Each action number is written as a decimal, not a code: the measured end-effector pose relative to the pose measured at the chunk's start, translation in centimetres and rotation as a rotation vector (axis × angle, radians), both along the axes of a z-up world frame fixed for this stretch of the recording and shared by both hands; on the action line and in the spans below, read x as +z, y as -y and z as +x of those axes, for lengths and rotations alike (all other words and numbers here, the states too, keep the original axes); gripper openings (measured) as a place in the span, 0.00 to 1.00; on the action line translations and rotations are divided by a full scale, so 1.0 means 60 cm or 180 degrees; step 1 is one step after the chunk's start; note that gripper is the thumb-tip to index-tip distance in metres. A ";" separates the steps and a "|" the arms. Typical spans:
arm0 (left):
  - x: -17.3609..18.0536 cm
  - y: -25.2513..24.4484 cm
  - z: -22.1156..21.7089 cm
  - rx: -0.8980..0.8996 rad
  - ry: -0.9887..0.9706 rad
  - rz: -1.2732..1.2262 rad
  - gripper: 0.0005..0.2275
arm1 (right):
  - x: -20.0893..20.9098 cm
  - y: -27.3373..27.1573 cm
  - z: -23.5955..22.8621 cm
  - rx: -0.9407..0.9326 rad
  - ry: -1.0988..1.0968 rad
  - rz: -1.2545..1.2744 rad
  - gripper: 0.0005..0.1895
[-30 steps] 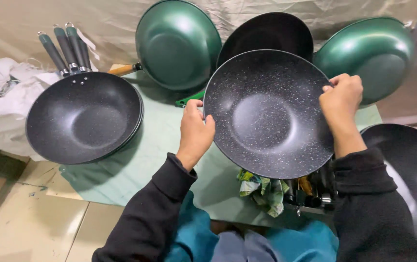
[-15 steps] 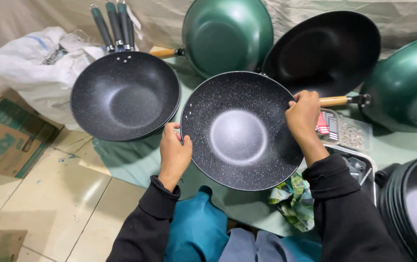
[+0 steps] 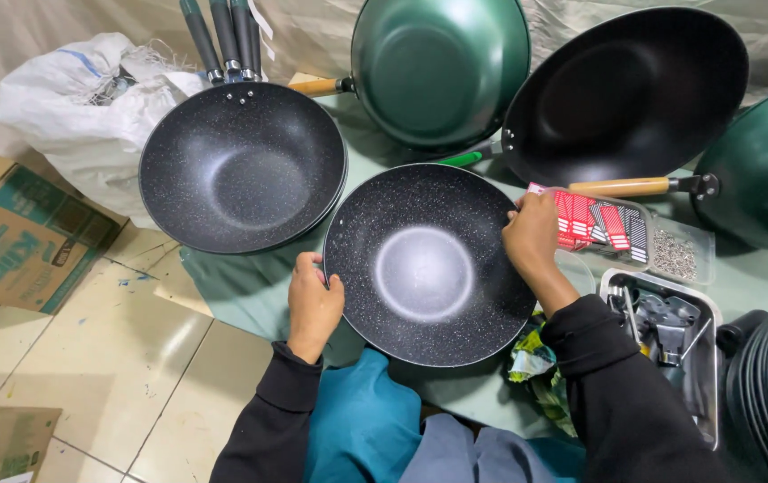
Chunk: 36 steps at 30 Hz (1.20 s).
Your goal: Cleaning a pan with a cloth and then inserting small metal fasteners into the handle attachment points.
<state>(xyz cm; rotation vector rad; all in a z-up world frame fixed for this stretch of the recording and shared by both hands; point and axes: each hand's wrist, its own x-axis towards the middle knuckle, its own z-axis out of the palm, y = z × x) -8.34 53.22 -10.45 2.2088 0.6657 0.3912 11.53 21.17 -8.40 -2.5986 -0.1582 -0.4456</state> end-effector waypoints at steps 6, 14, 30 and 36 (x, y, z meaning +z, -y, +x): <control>-0.022 -0.008 -0.005 -0.0034 -0.0210 -0.0092 0.18 | -0.029 -0.009 0.000 -0.0006 -0.0188 -0.0058 0.07; -0.004 -0.003 -0.011 -0.0121 -0.0341 -0.0056 0.19 | -0.039 -0.013 -0.005 0.0026 0.0073 -0.0149 0.10; -0.010 -0.011 -0.007 -0.0017 0.0035 0.0566 0.12 | -0.027 -0.023 -0.020 0.0028 0.0346 -0.0188 0.11; -0.016 -0.016 -0.007 0.0049 0.0228 0.0697 0.09 | -0.031 -0.021 -0.020 0.0130 0.0459 -0.0204 0.12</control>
